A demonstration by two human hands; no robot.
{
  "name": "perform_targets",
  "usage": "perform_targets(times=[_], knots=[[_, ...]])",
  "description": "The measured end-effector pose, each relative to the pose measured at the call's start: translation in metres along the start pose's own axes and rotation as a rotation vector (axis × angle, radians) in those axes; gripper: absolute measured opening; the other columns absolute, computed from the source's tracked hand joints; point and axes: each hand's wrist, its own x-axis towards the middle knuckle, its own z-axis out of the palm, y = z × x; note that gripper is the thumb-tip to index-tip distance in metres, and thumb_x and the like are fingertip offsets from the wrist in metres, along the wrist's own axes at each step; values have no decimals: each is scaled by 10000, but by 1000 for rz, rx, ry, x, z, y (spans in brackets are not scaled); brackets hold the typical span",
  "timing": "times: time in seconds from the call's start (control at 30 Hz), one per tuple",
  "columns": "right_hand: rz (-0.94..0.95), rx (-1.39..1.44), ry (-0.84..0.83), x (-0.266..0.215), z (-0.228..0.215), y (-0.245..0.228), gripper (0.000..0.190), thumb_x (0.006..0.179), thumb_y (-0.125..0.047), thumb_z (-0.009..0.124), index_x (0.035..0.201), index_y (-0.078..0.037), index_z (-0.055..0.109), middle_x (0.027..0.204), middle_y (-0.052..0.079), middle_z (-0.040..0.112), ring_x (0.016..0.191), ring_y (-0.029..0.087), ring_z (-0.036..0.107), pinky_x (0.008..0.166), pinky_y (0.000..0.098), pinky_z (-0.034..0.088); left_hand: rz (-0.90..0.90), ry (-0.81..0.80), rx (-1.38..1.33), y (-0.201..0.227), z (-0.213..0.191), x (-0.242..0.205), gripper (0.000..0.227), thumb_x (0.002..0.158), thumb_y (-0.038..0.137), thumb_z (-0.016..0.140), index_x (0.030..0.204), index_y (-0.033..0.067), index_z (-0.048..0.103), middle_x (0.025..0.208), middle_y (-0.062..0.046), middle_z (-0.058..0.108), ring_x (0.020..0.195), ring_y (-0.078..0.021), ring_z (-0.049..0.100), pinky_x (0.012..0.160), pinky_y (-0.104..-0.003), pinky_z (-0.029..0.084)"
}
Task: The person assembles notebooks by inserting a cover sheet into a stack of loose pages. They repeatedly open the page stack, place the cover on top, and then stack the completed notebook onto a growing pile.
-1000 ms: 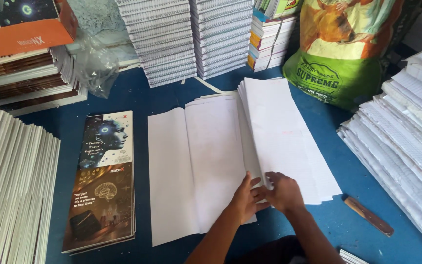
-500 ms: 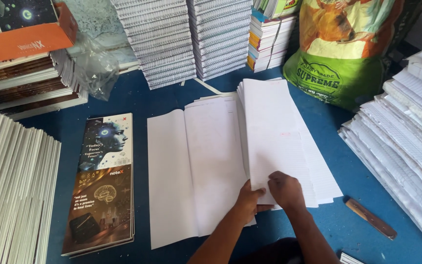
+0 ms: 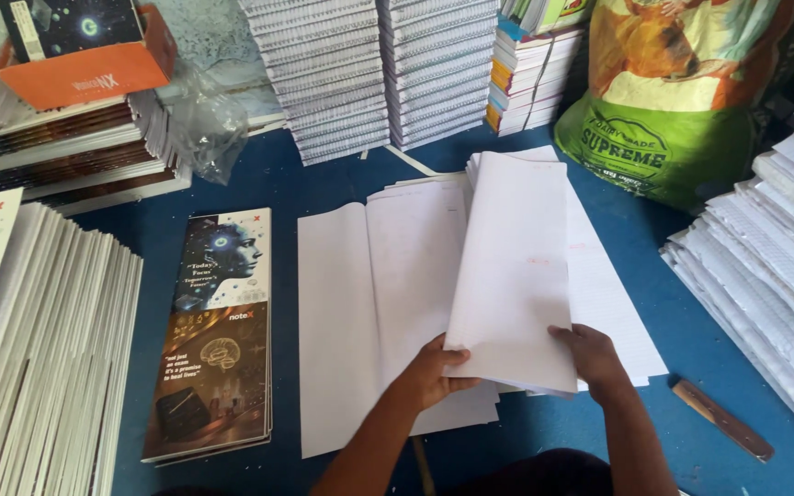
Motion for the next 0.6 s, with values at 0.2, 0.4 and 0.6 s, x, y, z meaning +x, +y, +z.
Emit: perform_targets(times=[0.2, 0.4, 0.6], knots=[[112, 384, -226, 20, 16, -19, 710, 977, -240, 566, 1511, 105, 251, 1377, 410, 510, 1283, 476, 588, 1057, 473, 501, -20, -74, 37, 12, -23, -20, 659, 896, 108, 705, 1500, 71, 444, 1389, -204, 589, 1207, -310, 671, 927, -386, 577], [184, 417, -209, 29, 36, -27, 639, 973, -206, 585, 1476, 123, 370, 1363, 361, 570, 1232, 443, 635, 1016, 470, 553, -82, -31, 63, 13, -31, -28, 708, 878, 103, 704, 1517, 124, 400, 1421, -173, 548, 1244, -310, 638, 971, -429, 558], [-71, 234, -98, 4, 41, -37, 624, 964, -114, 571, 1502, 107, 348, 1260, 356, 625, 1036, 428, 712, 855, 474, 614, -27, -29, 171, -3, -64, -6, 537, 918, 139, 697, 1412, -10, 547, 1314, -163, 632, 1206, -299, 666, 955, -458, 582]])
